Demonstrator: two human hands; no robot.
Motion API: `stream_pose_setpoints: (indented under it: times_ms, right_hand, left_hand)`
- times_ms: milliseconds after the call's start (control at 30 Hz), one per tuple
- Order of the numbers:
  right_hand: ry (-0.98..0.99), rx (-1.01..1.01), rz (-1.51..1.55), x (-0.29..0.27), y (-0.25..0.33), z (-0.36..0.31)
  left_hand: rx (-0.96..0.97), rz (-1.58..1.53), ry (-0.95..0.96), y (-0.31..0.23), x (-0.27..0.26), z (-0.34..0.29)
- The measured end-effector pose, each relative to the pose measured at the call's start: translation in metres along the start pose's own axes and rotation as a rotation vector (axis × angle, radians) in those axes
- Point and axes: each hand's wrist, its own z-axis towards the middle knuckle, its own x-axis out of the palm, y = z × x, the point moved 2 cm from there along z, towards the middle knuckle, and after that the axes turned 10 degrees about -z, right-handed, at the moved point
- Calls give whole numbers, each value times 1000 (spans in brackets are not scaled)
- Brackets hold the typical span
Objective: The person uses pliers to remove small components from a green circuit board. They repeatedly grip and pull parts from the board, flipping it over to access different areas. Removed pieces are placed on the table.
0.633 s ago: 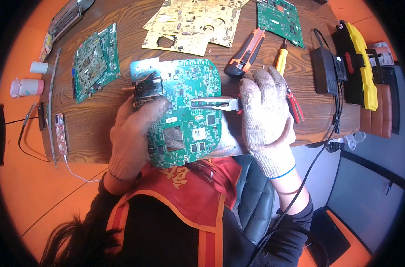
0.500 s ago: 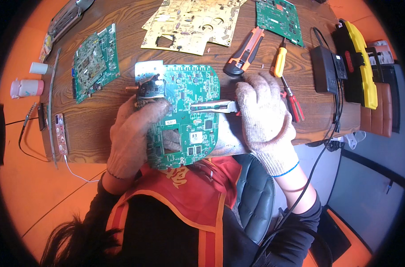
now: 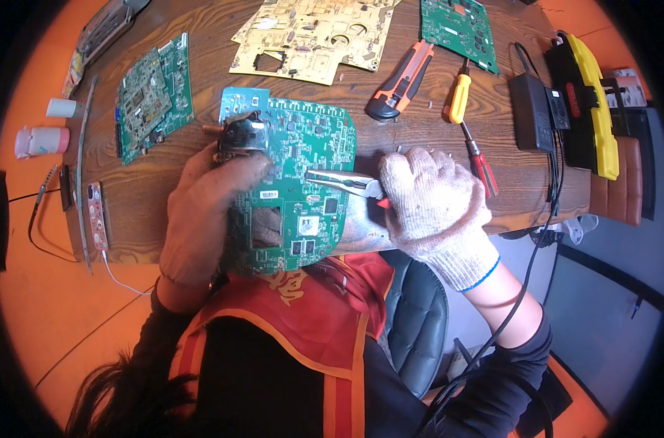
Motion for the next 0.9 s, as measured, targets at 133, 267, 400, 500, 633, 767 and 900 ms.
stream_pose_setpoints:
  times_ms: [133,267,400,500,633,767,900]
  right_hand:
    - [57,88,60,1,10,-2]
    - [40,169,135,2,15,4]
    - [86,282,263,-1,18,12]
    - [297,353,480,-4,22,9]
    - [591,440,1661,0,34,0]
    - [453,358,2350,5,58,-15]
    - [533,165,2971,8,87,-24]
  left_hand:
    - [36,-59,-15,2,4,2]
    - [172,-33,-87,8,7,3]
    - [471,-94,-143,20,13,12]
    - [663,-173,-88,33,16,13]
    - [910,10,12,43,7,19]
    - [1440,493,-45,43,5,24]
    - [1184,672,-89,45,16,17]
